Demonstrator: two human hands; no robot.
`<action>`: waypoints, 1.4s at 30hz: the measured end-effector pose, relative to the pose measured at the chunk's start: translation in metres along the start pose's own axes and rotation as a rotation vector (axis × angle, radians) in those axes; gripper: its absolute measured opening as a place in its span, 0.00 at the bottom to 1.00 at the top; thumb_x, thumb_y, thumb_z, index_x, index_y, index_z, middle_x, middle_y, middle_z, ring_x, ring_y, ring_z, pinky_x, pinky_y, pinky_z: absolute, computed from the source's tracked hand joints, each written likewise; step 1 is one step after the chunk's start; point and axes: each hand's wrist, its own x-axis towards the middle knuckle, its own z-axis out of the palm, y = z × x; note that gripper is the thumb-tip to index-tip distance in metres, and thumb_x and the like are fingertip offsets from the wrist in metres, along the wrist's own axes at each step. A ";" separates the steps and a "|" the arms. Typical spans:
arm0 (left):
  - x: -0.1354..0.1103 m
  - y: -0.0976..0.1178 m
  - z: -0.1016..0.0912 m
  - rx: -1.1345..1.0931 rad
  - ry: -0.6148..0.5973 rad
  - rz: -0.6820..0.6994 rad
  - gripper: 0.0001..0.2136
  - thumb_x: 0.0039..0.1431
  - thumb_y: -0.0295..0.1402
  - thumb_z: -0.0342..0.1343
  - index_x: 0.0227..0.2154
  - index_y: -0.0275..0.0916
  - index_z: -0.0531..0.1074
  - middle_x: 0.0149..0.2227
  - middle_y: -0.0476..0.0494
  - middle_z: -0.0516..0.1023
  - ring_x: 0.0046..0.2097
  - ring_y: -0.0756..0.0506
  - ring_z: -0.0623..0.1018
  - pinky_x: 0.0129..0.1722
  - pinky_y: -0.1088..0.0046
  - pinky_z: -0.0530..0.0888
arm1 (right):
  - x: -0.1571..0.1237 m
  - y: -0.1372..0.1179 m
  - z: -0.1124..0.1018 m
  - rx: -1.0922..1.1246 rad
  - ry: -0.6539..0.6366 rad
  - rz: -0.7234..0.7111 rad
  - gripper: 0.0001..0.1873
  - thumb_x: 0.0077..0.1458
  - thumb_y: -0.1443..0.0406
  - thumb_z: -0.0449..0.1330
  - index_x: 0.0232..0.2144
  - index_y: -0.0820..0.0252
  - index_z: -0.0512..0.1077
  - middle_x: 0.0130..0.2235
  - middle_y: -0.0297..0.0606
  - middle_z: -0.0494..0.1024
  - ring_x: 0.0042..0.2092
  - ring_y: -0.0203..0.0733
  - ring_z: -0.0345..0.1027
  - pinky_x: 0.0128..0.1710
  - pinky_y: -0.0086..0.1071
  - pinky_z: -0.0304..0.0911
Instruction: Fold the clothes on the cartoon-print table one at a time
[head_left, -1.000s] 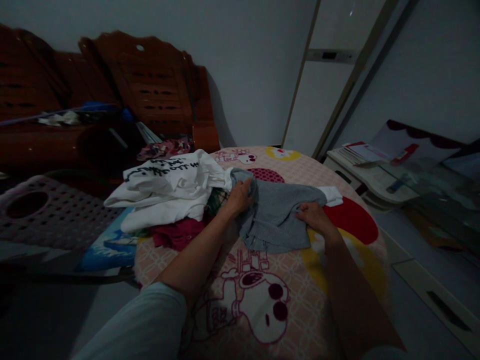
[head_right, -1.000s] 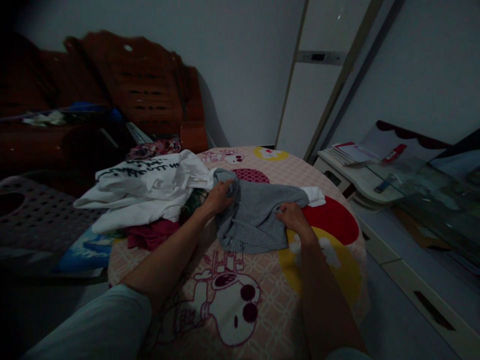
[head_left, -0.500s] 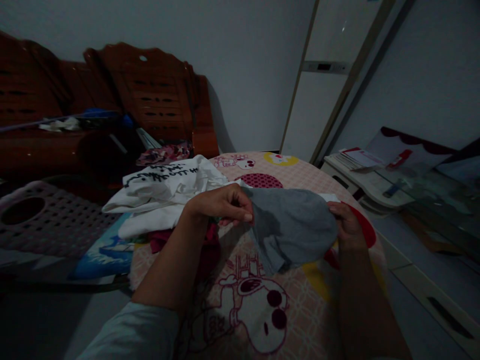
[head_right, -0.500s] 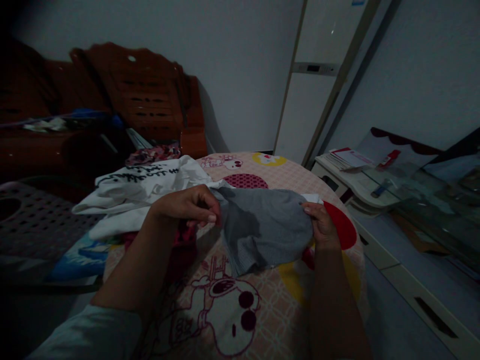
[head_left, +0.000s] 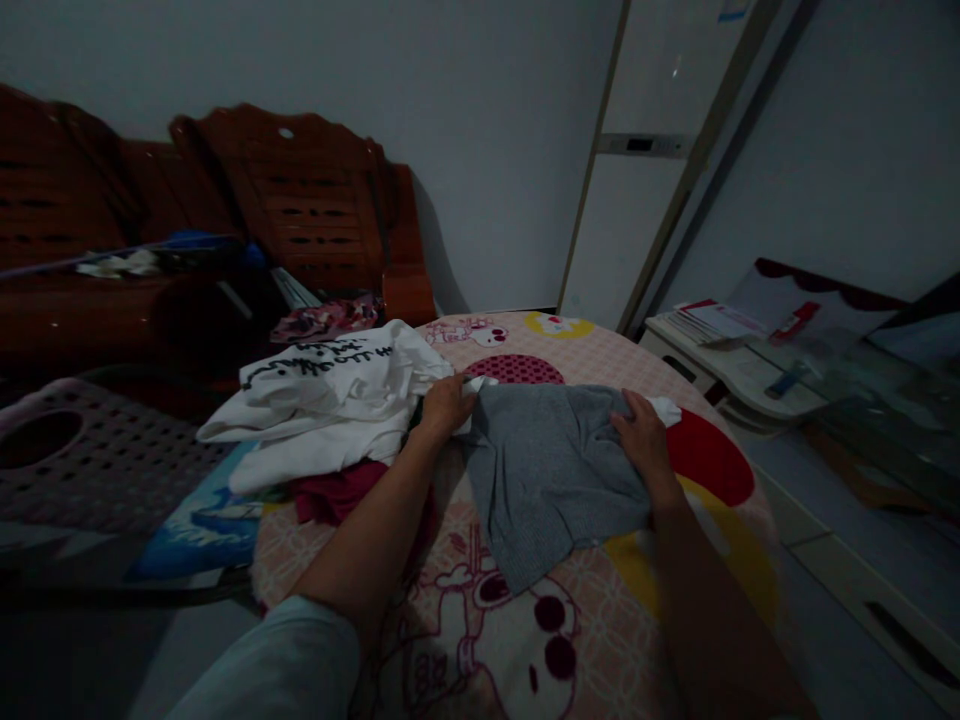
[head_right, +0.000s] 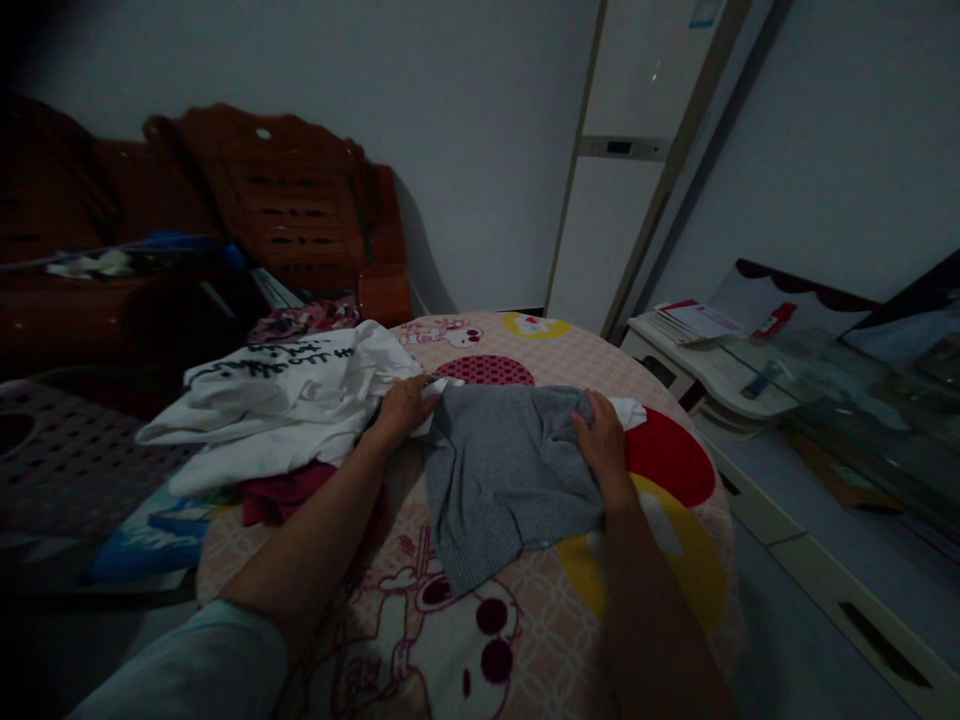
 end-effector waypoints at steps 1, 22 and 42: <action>0.001 -0.004 0.003 0.000 -0.007 -0.013 0.18 0.58 0.34 0.56 0.50 0.33 0.74 0.46 0.29 0.79 0.50 0.34 0.78 0.51 0.59 0.72 | 0.000 0.003 0.005 -0.054 -0.019 -0.036 0.28 0.52 0.55 0.57 0.52 0.63 0.71 0.57 0.54 0.72 0.58 0.56 0.65 0.58 0.52 0.60; -0.080 0.118 -0.002 -0.447 -0.932 1.046 0.02 0.45 0.26 0.65 0.24 0.38 0.78 0.25 0.48 0.78 0.27 0.48 0.74 0.26 0.75 0.62 | 0.004 0.017 0.019 -0.154 -0.037 -0.063 0.28 0.61 0.59 0.42 0.57 0.60 0.68 0.56 0.47 0.74 0.60 0.48 0.62 0.62 0.48 0.56; 0.001 0.010 -0.083 -0.656 -0.334 0.282 0.05 0.45 0.31 0.52 0.26 0.37 0.70 0.22 0.52 0.69 0.25 0.52 0.69 0.23 0.80 0.63 | 0.002 0.002 -0.037 -0.280 0.338 0.332 0.12 0.44 0.65 0.57 0.31 0.60 0.79 0.33 0.44 0.81 0.36 0.49 0.73 0.39 0.38 0.65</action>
